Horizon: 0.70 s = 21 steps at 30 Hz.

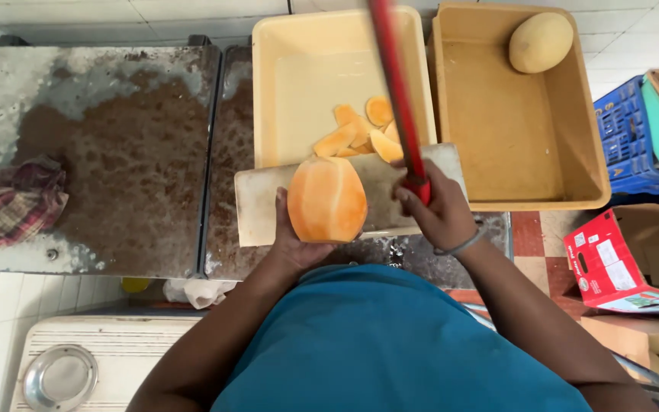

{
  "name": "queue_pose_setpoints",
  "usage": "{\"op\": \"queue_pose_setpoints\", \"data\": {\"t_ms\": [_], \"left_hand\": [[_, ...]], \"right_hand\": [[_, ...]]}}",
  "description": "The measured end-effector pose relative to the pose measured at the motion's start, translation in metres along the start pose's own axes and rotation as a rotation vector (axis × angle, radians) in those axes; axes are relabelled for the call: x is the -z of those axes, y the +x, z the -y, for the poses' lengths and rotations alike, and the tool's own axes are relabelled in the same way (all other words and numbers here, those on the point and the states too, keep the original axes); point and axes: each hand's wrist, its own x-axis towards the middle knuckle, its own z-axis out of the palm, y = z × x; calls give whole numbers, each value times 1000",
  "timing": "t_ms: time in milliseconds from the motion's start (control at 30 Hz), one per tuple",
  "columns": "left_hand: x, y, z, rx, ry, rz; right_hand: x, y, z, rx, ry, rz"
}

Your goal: Slicing and peeling melons on a cutting board using a large knife.

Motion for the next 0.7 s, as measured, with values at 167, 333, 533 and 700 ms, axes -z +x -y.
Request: {"op": "queue_pose_setpoints", "data": {"t_ms": [167, 333, 533, 700], "left_hand": [[30, -5, 8, -14, 3, -115], [30, -7, 14, -56, -22, -364], [29, -20, 9, -3, -52, -311], [31, -26, 2, -45, -77, -127]], "right_hand": [[3, -24, 16, 295, -663, 45], [-3, -17, 26, 472, -964, 82], [4, -15, 14, 497, -935, 33], [23, -9, -9, 357, -931, 68]]}}
